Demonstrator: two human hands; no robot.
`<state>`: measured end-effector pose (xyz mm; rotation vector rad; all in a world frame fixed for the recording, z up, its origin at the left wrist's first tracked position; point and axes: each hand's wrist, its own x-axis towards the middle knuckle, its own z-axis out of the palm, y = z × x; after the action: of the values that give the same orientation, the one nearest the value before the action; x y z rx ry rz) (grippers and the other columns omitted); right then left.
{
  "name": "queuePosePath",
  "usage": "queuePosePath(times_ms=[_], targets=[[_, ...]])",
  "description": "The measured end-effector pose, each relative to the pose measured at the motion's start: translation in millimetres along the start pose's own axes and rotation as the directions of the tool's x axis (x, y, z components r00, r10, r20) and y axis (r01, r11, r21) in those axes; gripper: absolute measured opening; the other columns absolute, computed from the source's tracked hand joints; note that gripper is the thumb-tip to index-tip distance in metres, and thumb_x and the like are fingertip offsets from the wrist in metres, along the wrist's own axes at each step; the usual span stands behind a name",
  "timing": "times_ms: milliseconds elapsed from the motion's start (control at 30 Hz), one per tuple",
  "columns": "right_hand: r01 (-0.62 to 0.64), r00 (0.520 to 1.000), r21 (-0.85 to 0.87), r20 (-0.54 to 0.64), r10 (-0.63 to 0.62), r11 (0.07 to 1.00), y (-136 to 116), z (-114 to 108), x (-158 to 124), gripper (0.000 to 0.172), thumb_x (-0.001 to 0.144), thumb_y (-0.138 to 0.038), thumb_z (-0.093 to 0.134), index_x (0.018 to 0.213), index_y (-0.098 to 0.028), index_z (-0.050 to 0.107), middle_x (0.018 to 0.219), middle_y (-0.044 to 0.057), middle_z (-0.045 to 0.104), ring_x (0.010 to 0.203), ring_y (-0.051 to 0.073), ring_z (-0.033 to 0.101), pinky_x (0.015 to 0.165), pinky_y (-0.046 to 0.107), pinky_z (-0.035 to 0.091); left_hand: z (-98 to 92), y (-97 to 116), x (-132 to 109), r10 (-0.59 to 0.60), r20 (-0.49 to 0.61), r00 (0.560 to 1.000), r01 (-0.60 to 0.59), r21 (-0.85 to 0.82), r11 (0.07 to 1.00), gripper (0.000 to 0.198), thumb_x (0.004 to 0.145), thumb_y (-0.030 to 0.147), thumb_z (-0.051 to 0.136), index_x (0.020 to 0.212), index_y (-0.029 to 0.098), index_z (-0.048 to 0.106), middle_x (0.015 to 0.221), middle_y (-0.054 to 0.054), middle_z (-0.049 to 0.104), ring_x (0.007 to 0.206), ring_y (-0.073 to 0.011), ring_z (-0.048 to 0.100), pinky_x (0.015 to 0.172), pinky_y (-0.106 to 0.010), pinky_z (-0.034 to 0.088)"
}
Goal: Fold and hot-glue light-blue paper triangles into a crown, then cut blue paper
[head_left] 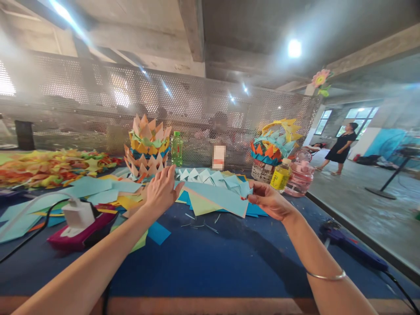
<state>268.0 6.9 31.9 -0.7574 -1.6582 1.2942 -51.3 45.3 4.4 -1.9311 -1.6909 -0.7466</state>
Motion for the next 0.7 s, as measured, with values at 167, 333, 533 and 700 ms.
queuePosePath(times_ms=[167,333,533,700], targets=[[-0.018,1.0,-0.033,0.015,0.018,0.999,0.4,0.4,0.3,0.035,0.06,-0.044,0.081,0.074,-0.021,0.059,0.074,-0.003,0.06,0.072,0.013,0.055,0.071,0.029,0.045,-3.5,-1.2,1.0,-0.008,0.038,0.999,0.007,0.033,0.999,0.046,0.092,0.034,0.039,0.132,0.013,0.037,0.127,-0.016,0.053,0.106,-0.0339,0.054,0.078,-0.04,0.047],[-0.038,0.999,-0.016,0.03,0.039,0.999,0.0,3.6,0.9,0.037,0.057,-0.044,0.083,0.074,-0.02,0.059,0.073,-0.002,0.06,0.07,0.013,0.055,0.069,0.029,0.045,-4.7,-4.2,2.6,-0.064,0.052,0.997,0.063,0.014,0.998,0.047,0.089,0.029,0.039,0.133,0.014,0.036,0.126,-0.017,0.053,0.101,-0.0326,0.059,0.073,-0.039,0.048],[-0.064,0.998,-0.009,0.017,0.064,0.998,0.2,8.4,1.1,0.037,0.057,-0.044,0.083,0.075,-0.021,0.06,0.074,-0.002,0.061,0.071,0.013,0.057,0.069,0.029,0.047,-9.4,-4.4,7.1,-0.131,-0.042,0.99,0.125,-0.126,0.984,0.044,0.09,0.027,0.035,0.133,0.021,0.041,0.125,-0.013,0.055,0.096,-0.0292,0.062,0.074,-0.038,0.048],[-0.092,0.995,-0.008,-0.03,0.091,0.996,7.3,10.5,2.9,0.041,0.059,-0.045,0.081,0.083,-0.021,0.06,0.075,-0.002,0.061,0.071,0.013,0.057,0.069,0.028,0.046,-21.7,0.0,9.4,-0.193,-0.121,0.974,0.14,-0.354,0.925,0.049,0.083,0.014,0.035,0.13,0.019,0.048,0.129,-0.012,0.054,0.106,-0.0304,0.059,0.086,-0.042,0.048]])
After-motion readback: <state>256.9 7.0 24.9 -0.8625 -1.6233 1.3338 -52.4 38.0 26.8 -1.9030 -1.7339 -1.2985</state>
